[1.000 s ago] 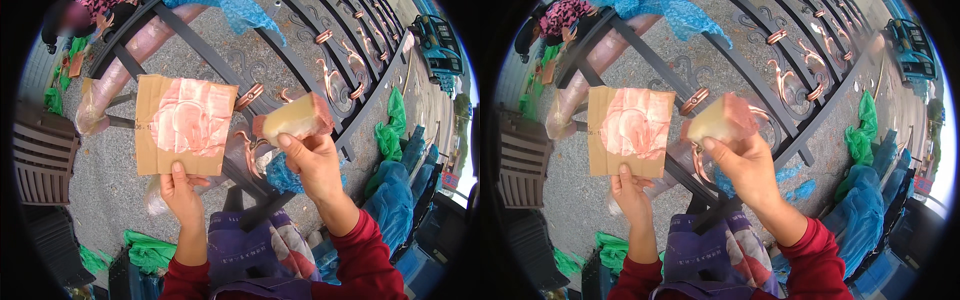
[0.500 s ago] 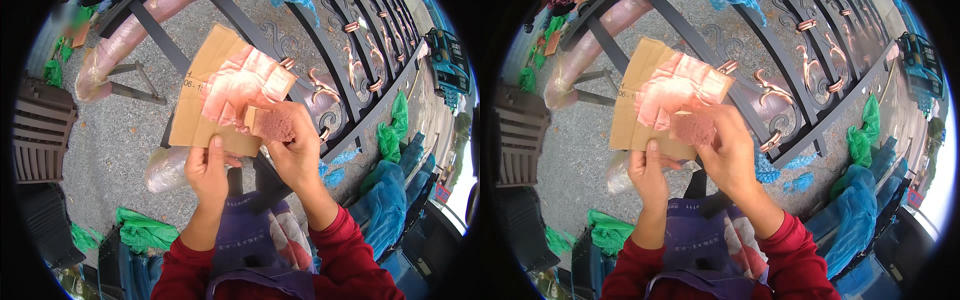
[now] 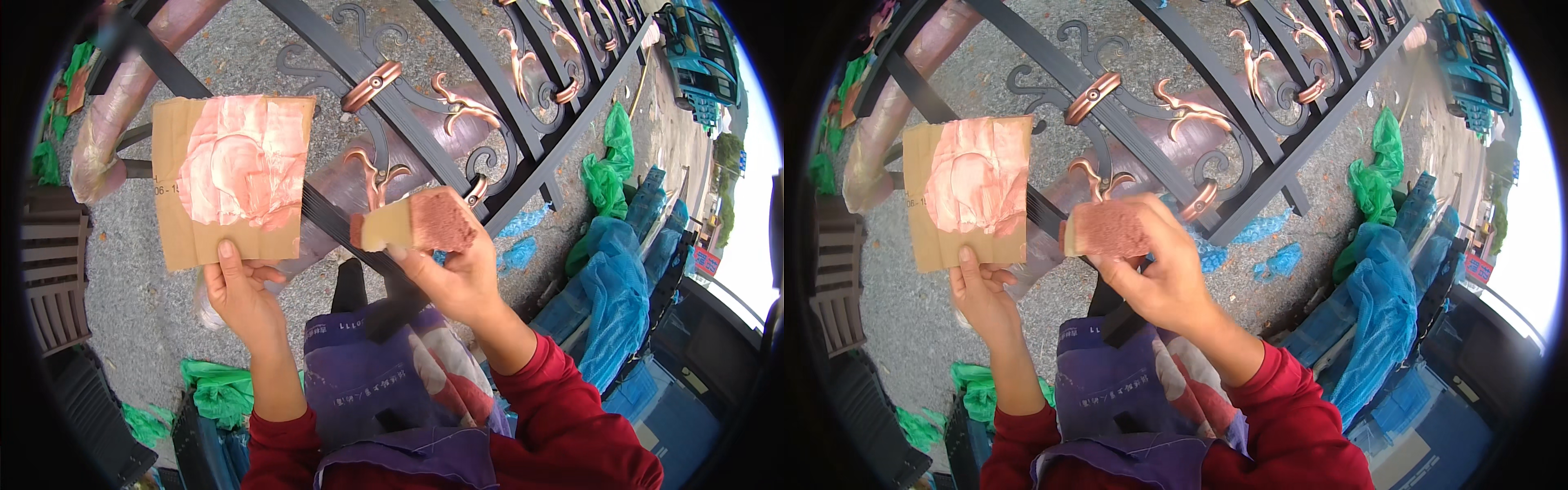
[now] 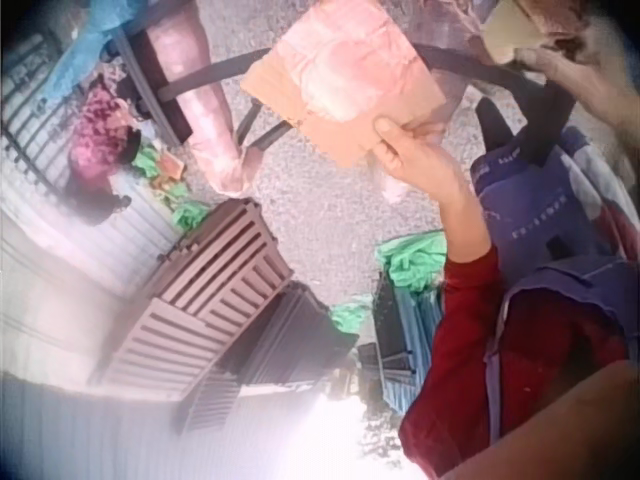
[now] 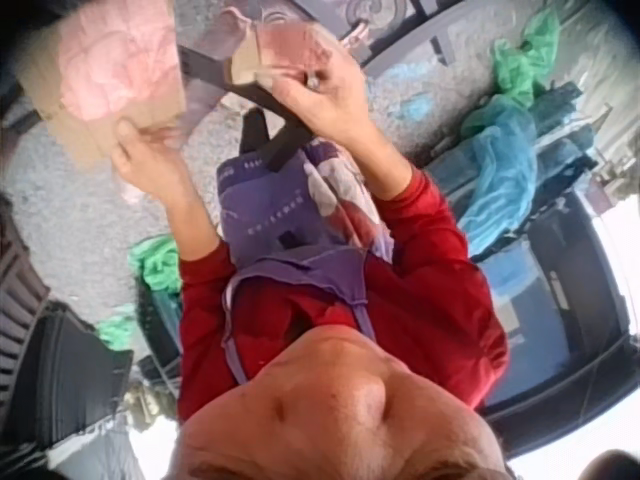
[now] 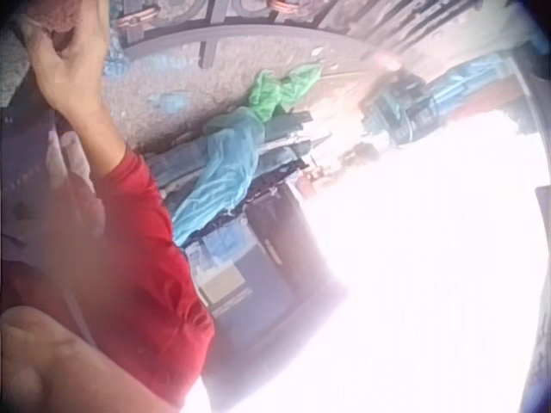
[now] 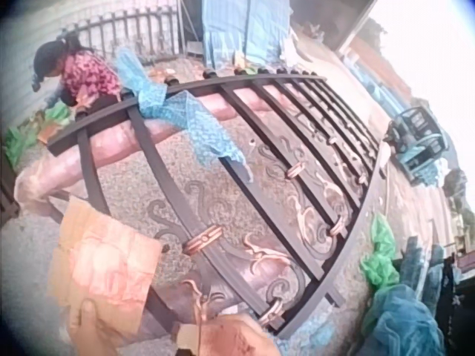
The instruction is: The person uses a sponge to apply pink paint to ornate metal gate sections, following a reference image held in the other hand. They work on multiple gate pieces laid out on the ground, moving between sections and occasionally adjusting their position.
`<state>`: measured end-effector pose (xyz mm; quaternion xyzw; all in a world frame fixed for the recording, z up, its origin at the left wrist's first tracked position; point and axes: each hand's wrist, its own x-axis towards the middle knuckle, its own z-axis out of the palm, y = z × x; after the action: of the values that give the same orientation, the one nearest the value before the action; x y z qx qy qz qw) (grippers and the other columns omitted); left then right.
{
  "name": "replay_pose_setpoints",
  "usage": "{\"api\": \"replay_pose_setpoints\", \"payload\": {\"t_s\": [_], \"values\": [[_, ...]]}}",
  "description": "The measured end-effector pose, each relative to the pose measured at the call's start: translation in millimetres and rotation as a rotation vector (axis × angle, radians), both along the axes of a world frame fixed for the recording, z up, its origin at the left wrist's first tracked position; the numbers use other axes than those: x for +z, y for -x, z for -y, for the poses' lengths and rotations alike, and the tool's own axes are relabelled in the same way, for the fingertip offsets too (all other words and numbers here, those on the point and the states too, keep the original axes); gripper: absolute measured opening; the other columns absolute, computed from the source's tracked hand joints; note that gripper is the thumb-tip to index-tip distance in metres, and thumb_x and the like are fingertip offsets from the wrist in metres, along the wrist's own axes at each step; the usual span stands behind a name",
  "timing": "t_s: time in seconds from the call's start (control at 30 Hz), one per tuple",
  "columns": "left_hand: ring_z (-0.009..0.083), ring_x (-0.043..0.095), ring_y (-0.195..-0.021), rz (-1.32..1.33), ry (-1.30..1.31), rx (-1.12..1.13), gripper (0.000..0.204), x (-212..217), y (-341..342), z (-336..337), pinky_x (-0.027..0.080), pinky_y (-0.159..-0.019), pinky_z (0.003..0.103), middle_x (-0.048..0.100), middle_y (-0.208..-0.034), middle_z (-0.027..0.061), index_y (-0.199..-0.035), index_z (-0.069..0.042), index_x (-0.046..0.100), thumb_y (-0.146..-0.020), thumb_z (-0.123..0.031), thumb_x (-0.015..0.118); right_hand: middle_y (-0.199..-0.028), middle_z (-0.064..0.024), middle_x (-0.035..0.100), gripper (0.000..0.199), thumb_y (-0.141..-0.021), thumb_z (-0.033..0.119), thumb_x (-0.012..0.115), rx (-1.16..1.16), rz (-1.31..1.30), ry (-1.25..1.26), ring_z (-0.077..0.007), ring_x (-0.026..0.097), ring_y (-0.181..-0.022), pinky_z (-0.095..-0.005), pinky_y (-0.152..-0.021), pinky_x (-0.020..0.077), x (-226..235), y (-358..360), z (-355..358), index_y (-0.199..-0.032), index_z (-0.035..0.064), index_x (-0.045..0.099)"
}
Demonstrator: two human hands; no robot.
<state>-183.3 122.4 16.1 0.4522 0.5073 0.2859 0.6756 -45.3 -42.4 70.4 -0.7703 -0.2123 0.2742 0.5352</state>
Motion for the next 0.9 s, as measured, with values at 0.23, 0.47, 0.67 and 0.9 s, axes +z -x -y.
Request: {"api": "replay_pose_setpoints", "payload": {"t_s": [0.23, 0.47, 0.67, 0.9], "values": [[0.0120, 0.063, -0.064, 0.003, 0.067, 0.019, 0.033, 1.7, 16.0, -15.8, 0.045, -0.045, 0.020, 0.066, -0.088, 0.0088, -0.116, 0.000, 0.051, -0.096, -0.026, 0.054, -0.102, -0.0052, 0.063, 0.029, -0.086, 0.014, 0.067, -0.528, -0.378, -0.261, -0.0138, 0.059, -0.091, -0.0276, -0.078, 0.0450, -18.6, -9.3, 70.1, -0.110, 0.0008, 0.057], [0.0123, 0.064, -0.066, 0.055, 0.143, 0.025, 0.035, 27.8, 23.6, -13.6, 0.045, -0.047, 0.020, 0.066, -0.096, 0.0078, -0.120, -0.003, 0.051, -0.095, -0.028, 0.055, -0.112, -0.0065, 0.060, 0.033, -0.087, 0.013, 0.065, -0.586, -0.484, -0.245, -0.0152, 0.055, -0.105, -0.0313, -0.092, 0.0408, -13.6, 14.2, 75.8, -0.116, 0.0008, 0.054], [0.0128, 0.062, -0.061, 0.066, 0.225, 0.082, 0.030, 67.9, 48.2, -12.6, 0.047, -0.044, 0.021, 0.065, -0.090, 0.0073, -0.113, -0.003, 0.052, -0.095, -0.027, 0.055, -0.112, -0.0055, 0.060, 0.038, -0.087, 0.012, 0.065, -0.496, -0.476, -0.231, -0.0145, 0.056, -0.102, -0.0296, -0.090, 0.0426, 26.1, 21.9, 71.8, -0.121, 0.0012, 0.052], [0.0134, 0.063, -0.060, 0.044, 0.249, 0.077, 0.024, 118.4, 69.0, -9.6, 0.048, -0.044, 0.023, 0.065, -0.087, 0.0080, -0.106, -0.004, 0.053, -0.096, -0.025, 0.052, -0.104, -0.0049, 0.063, 0.030, -0.087, 0.008, 0.064, -0.380, -0.556, -0.309, -0.0130, 0.059, -0.096, -0.0281, -0.087, 0.0449, 78.7, 44.9, 58.5, -0.115, 0.0001, 0.055]]}}
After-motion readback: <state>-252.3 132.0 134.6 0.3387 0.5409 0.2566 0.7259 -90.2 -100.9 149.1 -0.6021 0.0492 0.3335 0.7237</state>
